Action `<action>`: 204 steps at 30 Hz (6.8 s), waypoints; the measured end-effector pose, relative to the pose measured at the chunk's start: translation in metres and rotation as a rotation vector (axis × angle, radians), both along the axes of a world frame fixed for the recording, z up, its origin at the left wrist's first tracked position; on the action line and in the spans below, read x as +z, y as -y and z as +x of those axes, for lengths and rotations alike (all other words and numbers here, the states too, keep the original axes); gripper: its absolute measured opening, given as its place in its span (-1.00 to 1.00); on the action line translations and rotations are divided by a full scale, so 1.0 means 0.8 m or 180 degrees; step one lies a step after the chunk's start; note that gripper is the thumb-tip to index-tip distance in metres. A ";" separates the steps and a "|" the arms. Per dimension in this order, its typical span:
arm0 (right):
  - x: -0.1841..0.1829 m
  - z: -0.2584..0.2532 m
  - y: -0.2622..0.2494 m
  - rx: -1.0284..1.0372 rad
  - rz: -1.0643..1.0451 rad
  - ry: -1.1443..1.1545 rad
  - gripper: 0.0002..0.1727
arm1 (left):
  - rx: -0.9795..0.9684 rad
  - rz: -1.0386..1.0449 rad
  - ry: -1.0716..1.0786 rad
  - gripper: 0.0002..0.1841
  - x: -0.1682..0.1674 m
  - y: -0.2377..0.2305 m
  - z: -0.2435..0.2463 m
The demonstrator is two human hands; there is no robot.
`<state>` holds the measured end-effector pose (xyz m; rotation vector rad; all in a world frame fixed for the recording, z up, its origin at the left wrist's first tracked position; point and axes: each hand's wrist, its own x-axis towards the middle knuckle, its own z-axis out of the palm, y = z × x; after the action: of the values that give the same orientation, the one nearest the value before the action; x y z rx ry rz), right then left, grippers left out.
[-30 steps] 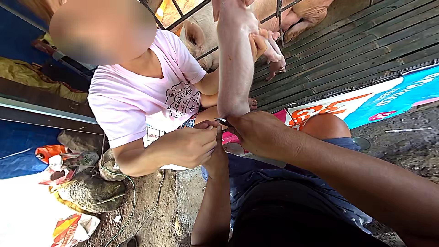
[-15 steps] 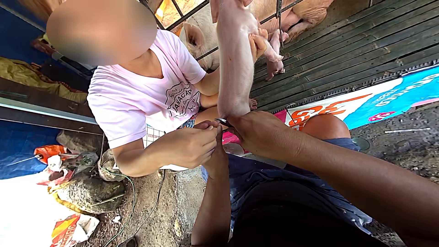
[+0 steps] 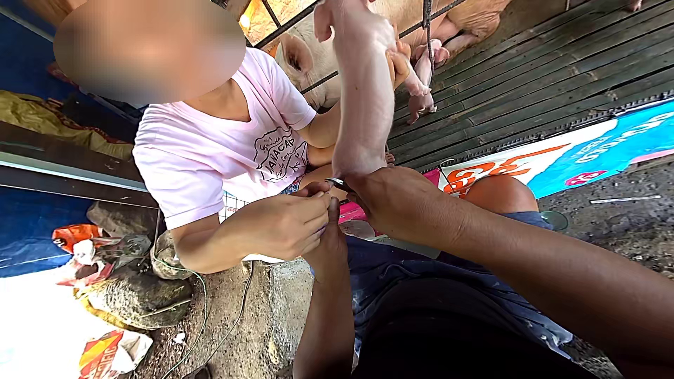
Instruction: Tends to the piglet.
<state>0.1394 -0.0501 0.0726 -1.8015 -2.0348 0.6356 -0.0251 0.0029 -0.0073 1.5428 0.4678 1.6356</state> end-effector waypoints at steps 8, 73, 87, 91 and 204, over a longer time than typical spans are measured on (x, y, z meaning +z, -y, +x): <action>-0.007 0.000 0.000 0.0000 0.0075 -0.0065 -0.85 | -0.0231 -0.0013 -0.0105 -0.76 -0.002 -0.007 -0.008; -0.006 -0.008 0.013 0.0059 -0.0342 -0.0806 -0.75 | -0.0546 0.0058 0.0015 -0.71 -0.012 -0.009 -0.021; -0.011 -0.020 0.021 -0.0112 -0.0082 -0.0416 -0.74 | -0.0421 0.0058 0.0027 -0.73 -0.011 0.000 -0.020; -0.004 -0.025 0.022 -0.0206 -0.0164 -0.0043 -0.74 | -0.0405 -0.0084 0.0123 -0.72 -0.013 0.000 -0.020; 0.130 0.239 0.053 -0.1231 0.2746 -0.0747 -0.19 | -0.3261 -0.0661 -0.0433 -0.46 0.219 -0.005 0.314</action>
<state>0.3307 -0.0921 0.1767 -1.4204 -1.4014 -0.1429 0.2259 0.0072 0.1677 1.3744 -0.1060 0.6692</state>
